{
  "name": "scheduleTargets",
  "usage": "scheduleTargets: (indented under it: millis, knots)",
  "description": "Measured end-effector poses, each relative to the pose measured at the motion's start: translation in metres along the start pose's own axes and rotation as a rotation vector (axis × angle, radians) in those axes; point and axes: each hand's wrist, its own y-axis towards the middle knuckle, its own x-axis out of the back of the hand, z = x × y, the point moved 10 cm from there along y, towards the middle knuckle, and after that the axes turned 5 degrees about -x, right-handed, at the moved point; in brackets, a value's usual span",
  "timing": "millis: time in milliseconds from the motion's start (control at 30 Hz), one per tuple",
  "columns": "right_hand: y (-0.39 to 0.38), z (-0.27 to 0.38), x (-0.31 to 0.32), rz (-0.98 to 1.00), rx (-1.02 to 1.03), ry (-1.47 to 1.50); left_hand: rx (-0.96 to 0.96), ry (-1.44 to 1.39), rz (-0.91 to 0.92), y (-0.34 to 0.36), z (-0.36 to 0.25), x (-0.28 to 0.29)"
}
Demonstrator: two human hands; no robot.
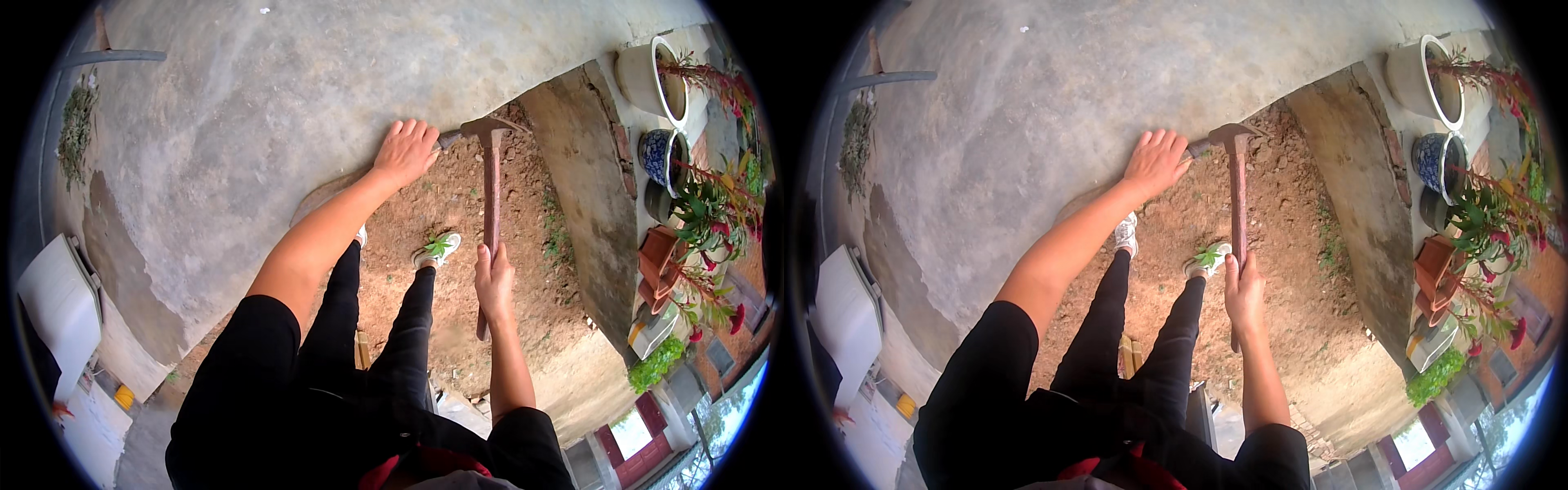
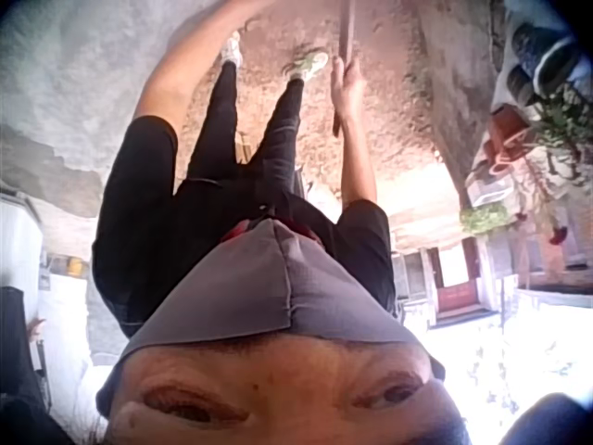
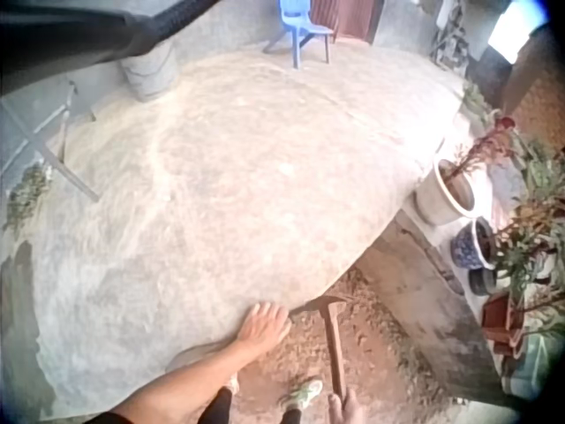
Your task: The person holds a sickle and a hammer, then uses the hammer to strike the sickle's head, likely to tighten the metal head onto the wooden handle. The person repeatedly strikes the tool while holding it against a concrete surface.
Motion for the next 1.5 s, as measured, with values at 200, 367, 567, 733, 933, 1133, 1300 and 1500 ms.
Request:
scheduleTargets:
  millis: [200, 367, 567, 733, 933, 1133, 1300, 1500]
  knots:
    - [-0.009, -0.008, -0.006, 0.030, -0.081, 0.095, -0.062, -0.038, -0.106, -0.002, -0.001, 0.011]
    - [0.001, -0.022, -0.010, 0.010, -0.100, 0.189, -0.129, -0.135, -0.147, 0.000, -0.005, 0.014]
    - [-0.004, -0.017, -0.008, 0.023, -0.115, 0.129, -0.130, -0.236, -0.108, 0.001, 0.000, 0.006]
    - [-0.010, -0.008, -0.006, 0.012, -0.070, 0.052, -0.121, -0.260, -0.093, 0.001, 0.001, 0.006]
    - [-0.023, -0.011, -0.012, -0.031, -0.002, 0.073, -0.121, -0.260, -0.113, 0.003, 0.001, 0.009]
    - [-0.025, -0.004, -0.019, 0.047, -0.012, 0.037, -0.110, -0.267, -0.117, 0.003, 0.003, 0.008]
    - [-0.017, 0.008, -0.018, -0.004, -0.031, -0.008, -0.093, -0.294, -0.111, 0.003, 0.005, 0.009]
    - [-0.004, -0.007, -0.018, -0.040, -0.003, 0.032, -0.098, -0.308, -0.117, 0.003, 0.004, 0.011]
